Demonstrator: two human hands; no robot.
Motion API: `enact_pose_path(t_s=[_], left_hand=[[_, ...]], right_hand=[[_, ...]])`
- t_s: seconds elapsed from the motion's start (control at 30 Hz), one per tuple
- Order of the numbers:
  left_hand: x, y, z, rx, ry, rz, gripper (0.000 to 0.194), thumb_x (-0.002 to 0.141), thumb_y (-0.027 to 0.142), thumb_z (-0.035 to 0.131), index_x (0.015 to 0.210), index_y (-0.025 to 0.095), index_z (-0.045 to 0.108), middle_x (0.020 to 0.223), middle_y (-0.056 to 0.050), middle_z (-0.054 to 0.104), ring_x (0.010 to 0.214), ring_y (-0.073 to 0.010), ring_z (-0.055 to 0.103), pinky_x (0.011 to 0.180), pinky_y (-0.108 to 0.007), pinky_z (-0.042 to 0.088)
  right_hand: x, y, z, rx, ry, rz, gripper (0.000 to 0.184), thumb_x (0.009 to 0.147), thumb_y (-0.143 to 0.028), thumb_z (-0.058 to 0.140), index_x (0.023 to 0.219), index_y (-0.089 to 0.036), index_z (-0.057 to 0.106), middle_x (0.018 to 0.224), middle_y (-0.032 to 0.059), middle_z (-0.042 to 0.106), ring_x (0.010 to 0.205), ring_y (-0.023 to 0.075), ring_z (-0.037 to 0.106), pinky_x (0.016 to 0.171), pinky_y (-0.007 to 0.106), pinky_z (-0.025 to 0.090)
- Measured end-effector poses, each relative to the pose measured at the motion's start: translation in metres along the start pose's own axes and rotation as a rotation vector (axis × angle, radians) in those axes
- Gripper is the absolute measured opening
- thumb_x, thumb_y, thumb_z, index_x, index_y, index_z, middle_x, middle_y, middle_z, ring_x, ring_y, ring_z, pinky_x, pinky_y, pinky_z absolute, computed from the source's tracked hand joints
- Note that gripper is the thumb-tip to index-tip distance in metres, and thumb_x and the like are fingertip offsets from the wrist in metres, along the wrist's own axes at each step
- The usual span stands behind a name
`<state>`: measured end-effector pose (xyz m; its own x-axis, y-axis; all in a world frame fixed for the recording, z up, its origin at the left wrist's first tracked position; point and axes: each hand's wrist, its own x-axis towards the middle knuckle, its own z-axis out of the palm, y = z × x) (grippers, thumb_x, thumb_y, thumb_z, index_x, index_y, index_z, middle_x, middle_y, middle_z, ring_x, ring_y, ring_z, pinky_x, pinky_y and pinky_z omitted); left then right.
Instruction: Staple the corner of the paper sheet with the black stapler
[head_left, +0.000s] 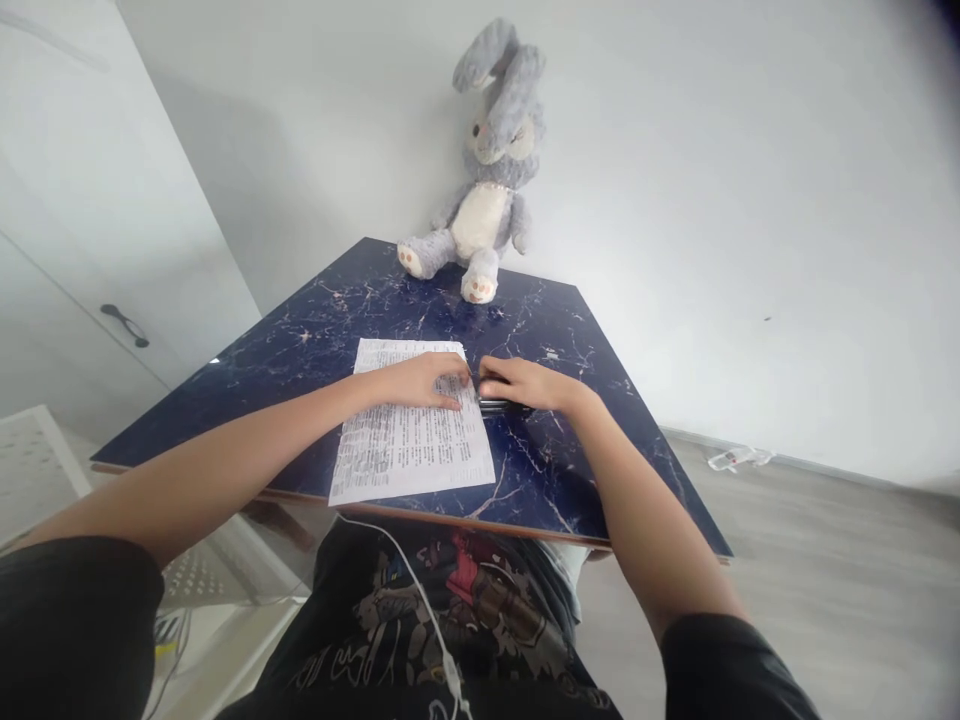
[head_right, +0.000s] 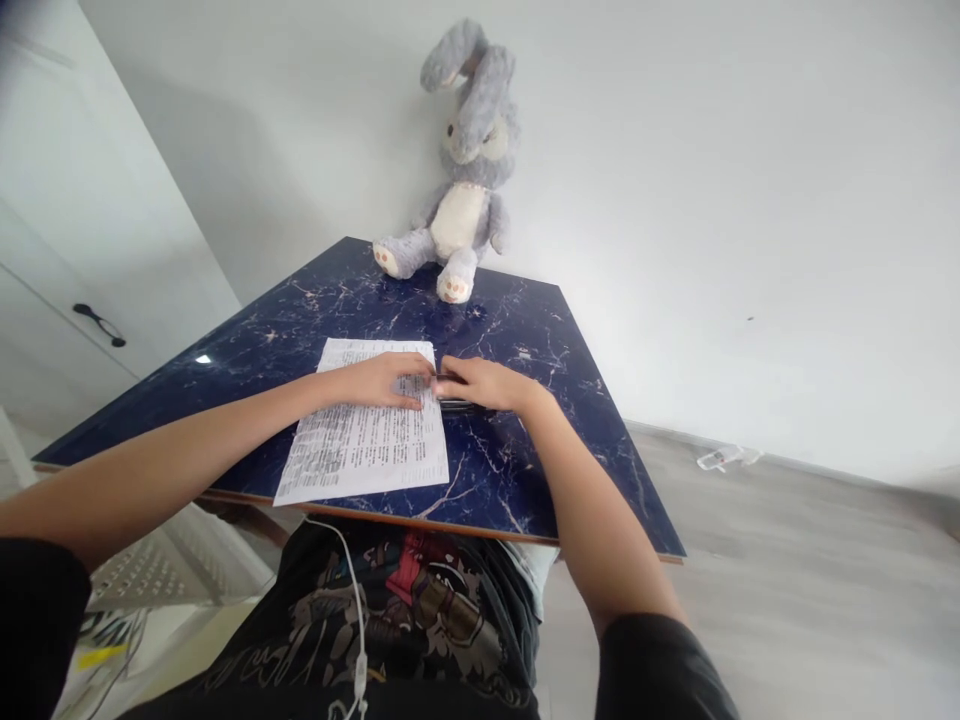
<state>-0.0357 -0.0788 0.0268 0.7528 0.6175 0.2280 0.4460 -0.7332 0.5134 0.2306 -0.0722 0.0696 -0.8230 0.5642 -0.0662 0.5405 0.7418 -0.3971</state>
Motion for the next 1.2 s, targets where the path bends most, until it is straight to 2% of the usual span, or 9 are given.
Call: enact_pose_path(t_s=[0.1,0.2,0.27,0.37,0.43,0.53,0.73,1.03,1.2], left_hand=[[-0.002,-0.002,-0.004,-0.025,-0.062,0.013,0.029,0.095,0.049,0.071,0.112,0.026,0.078,0.142,-0.010,0.066,0.124,-0.0275,0.065,0.104,-0.040,0.049],[-0.001,-0.001,-0.004,-0.065,-0.062,0.013,0.025,0.095,0.044,0.070,0.111,0.026,0.079,0.138,-0.010,0.068,0.119,-0.0260,0.068,0.101,-0.040,0.052],[0.001,0.000,-0.004,-0.073,0.079,-0.051,0.022,0.097,0.040,0.066,0.104,0.023,0.078,0.123,-0.010,0.075,0.108,-0.0245,0.070,0.097,-0.040,0.053],[0.003,0.000,-0.007,-0.035,0.461,-0.265,0.020,0.100,0.031,0.058,0.092,0.020,0.072,0.094,-0.008,0.076,0.088,-0.0220,0.069,0.086,-0.038,0.053],[0.002,0.000,-0.011,0.016,0.657,-0.344,0.018,0.099,0.027,0.055,0.087,0.020,0.067,0.085,-0.006,0.073,0.080,-0.0205,0.066,0.081,-0.036,0.051],[-0.002,-0.001,-0.017,0.058,0.785,-0.378,0.019,0.097,0.025,0.054,0.081,0.021,0.062,0.078,-0.003,0.069,0.075,-0.0192,0.062,0.077,-0.034,0.048],[-0.002,-0.003,-0.013,0.045,0.742,-0.400,0.019,0.094,0.025,0.053,0.077,0.021,0.061,0.077,-0.002,0.069,0.074,-0.0185,0.062,0.075,-0.032,0.047],[0.001,-0.010,-0.004,0.014,0.653,-0.406,0.017,0.092,0.027,0.058,0.078,0.021,0.065,0.076,-0.003,0.071,0.071,-0.0197,0.065,0.074,-0.032,0.048],[0.001,-0.012,-0.002,-0.002,0.638,-0.427,0.019,0.092,0.029,0.058,0.078,0.021,0.067,0.073,-0.003,0.071,0.068,-0.0196,0.064,0.073,-0.033,0.046]], right_hand=[[-0.020,0.028,-0.020,0.031,-0.114,-0.050,0.029,0.088,-0.047,0.076,0.094,-0.022,0.063,0.088,0.0024,0.069,0.073,0.0181,0.058,0.068,0.032,0.041],[-0.030,0.048,-0.029,0.018,0.018,0.108,0.027,0.084,-0.045,0.076,0.086,-0.020,0.064,0.080,0.0027,0.068,0.068,0.0172,0.057,0.065,0.033,0.040],[-0.027,0.048,-0.028,0.063,0.284,0.285,0.029,0.086,-0.047,0.073,0.087,-0.019,0.064,0.081,0.0053,0.069,0.069,0.0187,0.059,0.065,0.034,0.042],[-0.005,0.026,-0.014,0.190,0.556,0.466,0.030,0.088,-0.044,0.070,0.097,-0.016,0.064,0.088,0.0106,0.071,0.074,0.0225,0.064,0.065,0.036,0.047],[0.017,0.002,0.000,0.218,0.495,0.473,0.028,0.087,-0.042,0.071,0.097,-0.016,0.066,0.089,0.0117,0.072,0.077,0.0252,0.067,0.067,0.038,0.051],[0.049,-0.033,0.024,0.087,0.418,0.410,0.027,0.090,-0.044,0.069,0.096,-0.018,0.067,0.094,0.0131,0.074,0.086,0.0298,0.070,0.075,0.040,0.053],[0.055,-0.041,0.042,-0.076,0.323,0.506,0.028,0.090,-0.042,0.069,0.101,-0.017,0.067,0.101,0.0204,0.075,0.087,0.0325,0.071,0.073,0.040,0.053],[-0.066,0.055,0.015,-0.047,0.450,0.785,0.024,0.082,-0.036,0.073,0.096,-0.018,0.065,0.095,0.0176,0.075,0.084,0.0334,0.071,0.068,0.040,0.050],[-0.097,0.090,0.015,0.286,0.571,0.721,0.043,0.086,-0.060,0.072,0.097,-0.019,0.069,0.090,0.0123,0.074,0.082,0.0294,0.071,0.068,0.037,0.052]])
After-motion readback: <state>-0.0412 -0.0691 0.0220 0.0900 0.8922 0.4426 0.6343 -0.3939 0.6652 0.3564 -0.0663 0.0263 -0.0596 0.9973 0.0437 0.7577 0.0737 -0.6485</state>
